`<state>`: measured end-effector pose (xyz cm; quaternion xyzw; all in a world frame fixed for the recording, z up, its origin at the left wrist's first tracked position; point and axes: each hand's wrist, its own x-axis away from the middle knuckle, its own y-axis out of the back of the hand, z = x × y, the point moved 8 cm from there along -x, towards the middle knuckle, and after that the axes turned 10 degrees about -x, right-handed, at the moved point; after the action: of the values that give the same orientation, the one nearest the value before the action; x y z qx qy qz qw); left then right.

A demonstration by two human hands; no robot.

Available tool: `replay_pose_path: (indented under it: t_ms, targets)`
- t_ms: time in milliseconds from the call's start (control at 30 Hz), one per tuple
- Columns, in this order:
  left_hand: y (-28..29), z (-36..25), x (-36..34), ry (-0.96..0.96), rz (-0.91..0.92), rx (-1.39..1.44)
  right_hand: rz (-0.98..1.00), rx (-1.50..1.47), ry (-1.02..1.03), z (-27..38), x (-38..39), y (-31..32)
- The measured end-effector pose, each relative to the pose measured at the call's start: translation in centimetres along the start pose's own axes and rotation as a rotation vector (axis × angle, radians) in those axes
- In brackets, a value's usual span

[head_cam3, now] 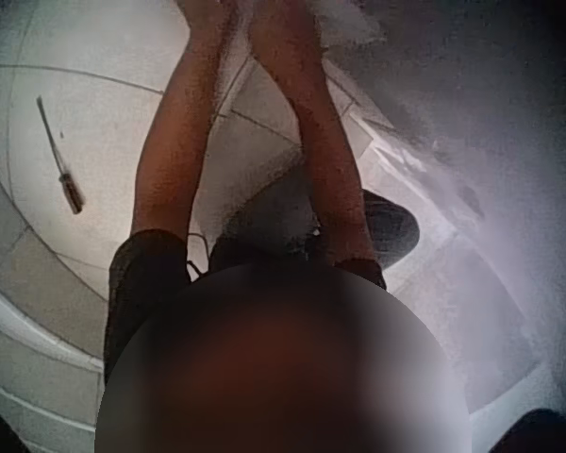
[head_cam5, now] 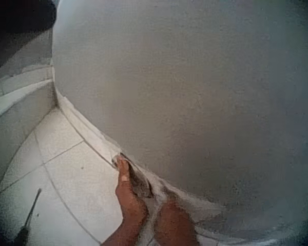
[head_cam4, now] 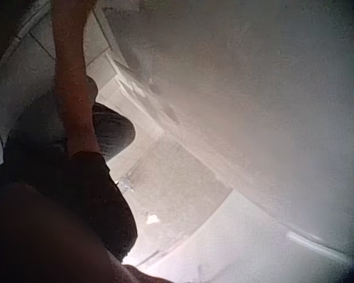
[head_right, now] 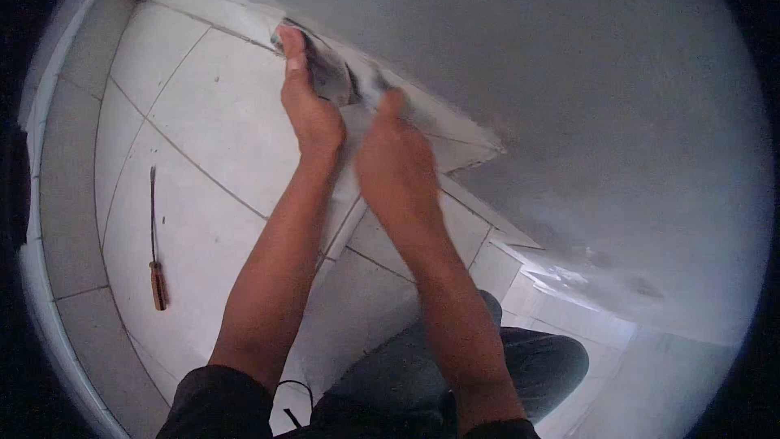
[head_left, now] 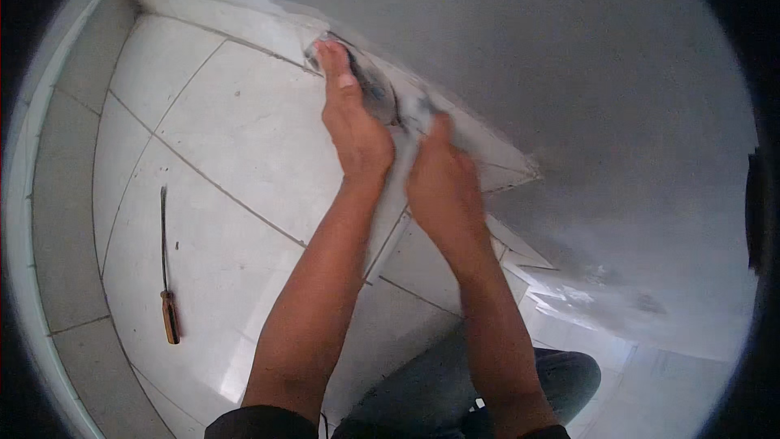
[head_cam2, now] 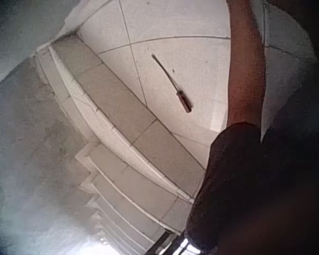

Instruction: The person sands and patches a section of a wall near a tiled staircase, using sandpaper and a putty knife to apply wall filler.

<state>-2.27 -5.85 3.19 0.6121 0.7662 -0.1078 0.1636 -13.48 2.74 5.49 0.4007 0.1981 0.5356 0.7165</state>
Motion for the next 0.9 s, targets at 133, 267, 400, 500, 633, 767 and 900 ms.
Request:
replay_pose_path:
  t_ms: [133, 267, 400, 500, 633, 767, 900]
  targets:
    - [0.0, -0.3, -0.1, -0.028, 0.002, -0.005, -0.042, 0.060, 0.048, 0.5, 0.2, 0.1]
    - [0.3, -0.2, 0.2, -0.038, -0.021, 0.023, 0.006, 0.004, -0.106, -1.7, 0.8, 0.6]
    - [-0.2, 0.7, -0.1, 0.034, -0.003, 0.033, -0.068, 0.083, 0.131, 0.4, -0.1, 0.6]
    - [-0.1, 0.5, -0.3, -0.014, -0.020, 0.057, -0.003, 0.110, 0.077, -0.4, -0.2, -0.1]
    - [0.3, -0.1, 0.0, -0.090, -0.062, -0.063, 0.021, 0.070, -0.031, -1.9, 0.1, 0.1]
    - [0.2, -1.0, 0.0, -0.202, -0.060, -0.084, -0.062, 0.001, 0.302, 1.6, 0.1, 0.3]
    - [0.2, 0.8, -0.2, -0.006, -0.007, 0.042, -0.037, 0.053, -0.134, -1.8, 0.9, 1.0]
